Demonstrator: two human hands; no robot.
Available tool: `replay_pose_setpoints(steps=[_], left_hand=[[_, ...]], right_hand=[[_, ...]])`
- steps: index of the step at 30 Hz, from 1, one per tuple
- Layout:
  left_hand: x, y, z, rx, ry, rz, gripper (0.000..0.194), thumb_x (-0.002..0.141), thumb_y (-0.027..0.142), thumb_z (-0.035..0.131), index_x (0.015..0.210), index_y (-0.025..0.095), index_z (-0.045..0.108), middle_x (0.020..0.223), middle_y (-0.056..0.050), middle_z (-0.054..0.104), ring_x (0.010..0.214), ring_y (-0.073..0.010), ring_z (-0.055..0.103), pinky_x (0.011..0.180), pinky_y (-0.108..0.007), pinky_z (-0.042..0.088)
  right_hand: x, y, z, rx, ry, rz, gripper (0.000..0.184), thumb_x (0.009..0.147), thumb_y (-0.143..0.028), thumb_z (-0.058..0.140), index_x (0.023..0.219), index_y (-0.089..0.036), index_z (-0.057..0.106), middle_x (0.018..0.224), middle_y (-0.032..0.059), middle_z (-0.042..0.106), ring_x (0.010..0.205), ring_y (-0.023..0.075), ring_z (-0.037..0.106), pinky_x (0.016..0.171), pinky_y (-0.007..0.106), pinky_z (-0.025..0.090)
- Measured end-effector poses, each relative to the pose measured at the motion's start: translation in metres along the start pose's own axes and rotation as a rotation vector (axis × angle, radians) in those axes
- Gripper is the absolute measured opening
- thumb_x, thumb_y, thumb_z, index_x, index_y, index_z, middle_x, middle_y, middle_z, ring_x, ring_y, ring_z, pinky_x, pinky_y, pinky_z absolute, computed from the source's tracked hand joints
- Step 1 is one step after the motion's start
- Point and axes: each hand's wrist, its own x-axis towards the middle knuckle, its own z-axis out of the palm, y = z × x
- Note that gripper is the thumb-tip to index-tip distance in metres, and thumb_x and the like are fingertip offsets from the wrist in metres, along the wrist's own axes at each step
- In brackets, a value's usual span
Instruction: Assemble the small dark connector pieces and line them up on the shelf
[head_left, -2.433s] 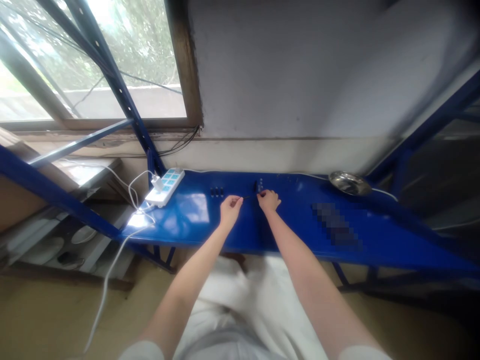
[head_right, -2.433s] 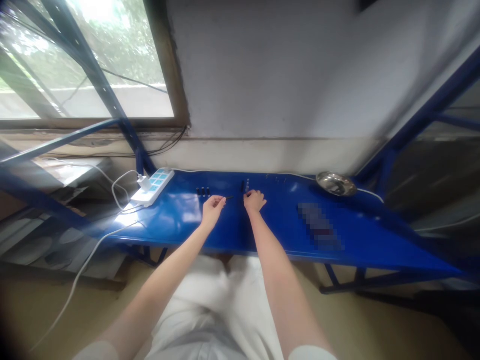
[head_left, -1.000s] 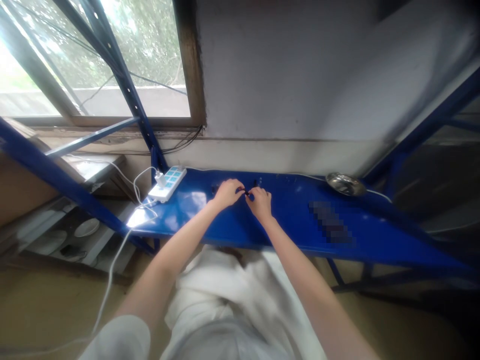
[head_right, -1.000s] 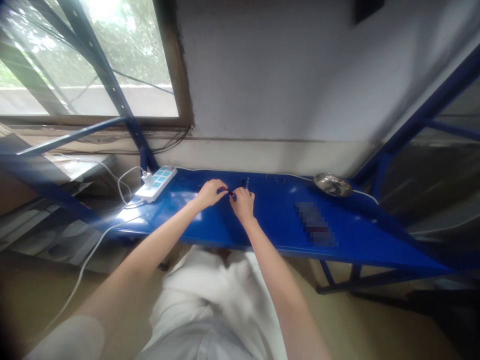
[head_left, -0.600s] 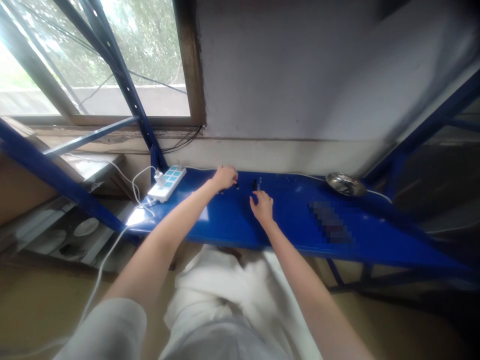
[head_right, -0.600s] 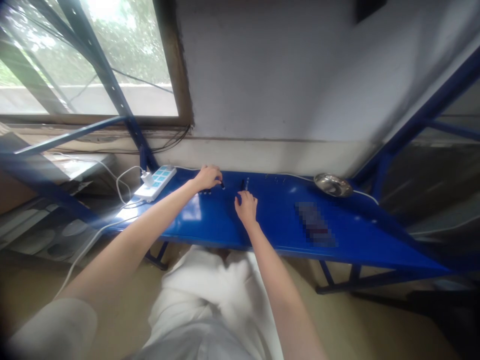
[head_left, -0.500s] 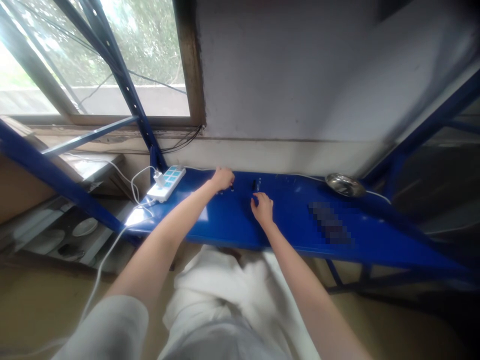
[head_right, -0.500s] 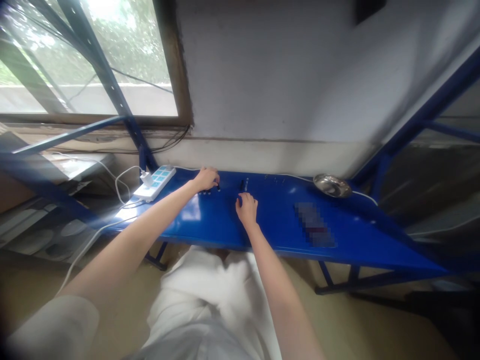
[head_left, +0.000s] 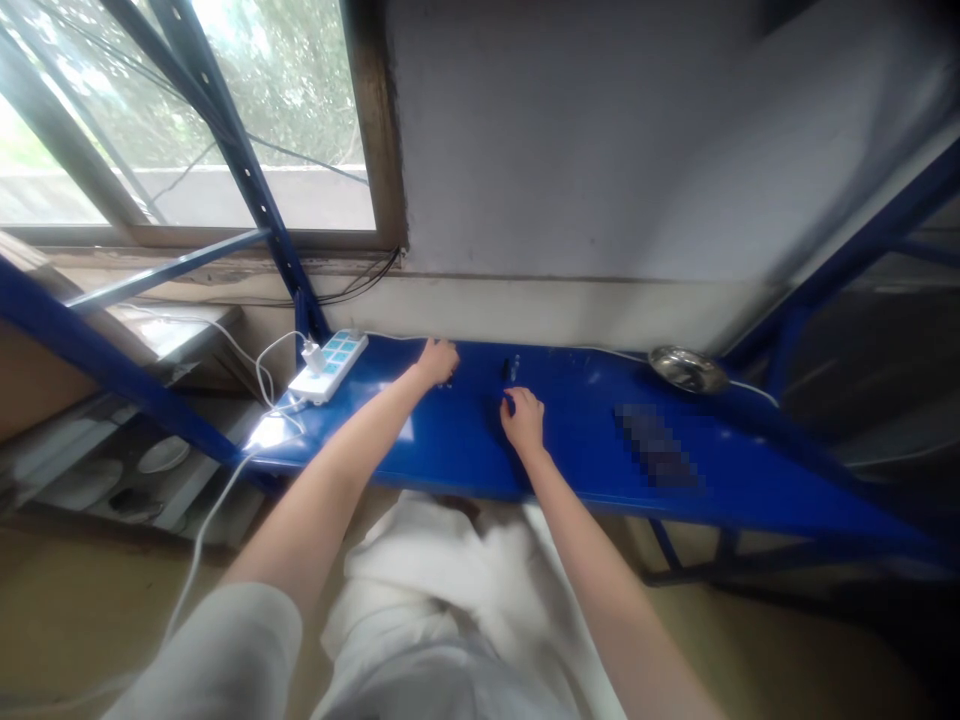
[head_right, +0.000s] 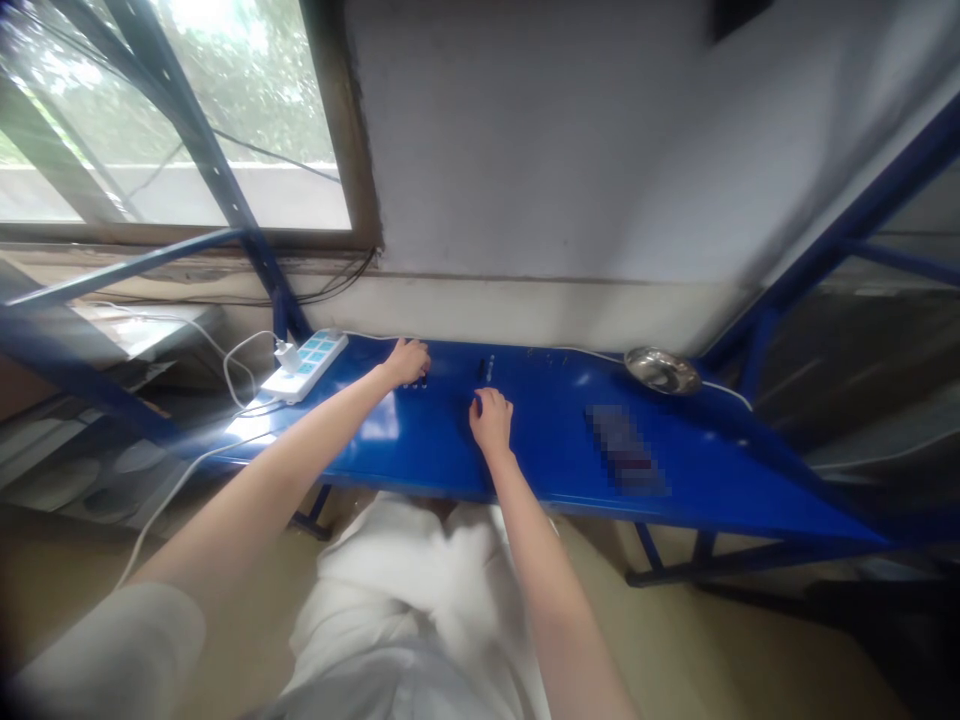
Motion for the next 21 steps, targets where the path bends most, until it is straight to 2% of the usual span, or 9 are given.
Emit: replay_pose_setpoints(steps=[21], left_hand=[[0.0018, -0.0063, 0.0055, -0.114, -0.013, -0.066, 0.017, 0.073, 0.017, 0.056, 0.086, 0.018, 0.066, 0.102, -0.011, 0.060, 0.102, -0.0262, 0.048, 0.087, -0.040, 0.031]], right_hand=[[-0.0030, 0.0032, -0.0001, 0.009, -0.016, 0.041, 0.026, 0.084, -0.021, 0.036, 0.097, -0.016, 0.059, 0.099, 0.0116, 0.061, 0.093, 0.0229, 0.054, 0.079, 0.038, 0.039]])
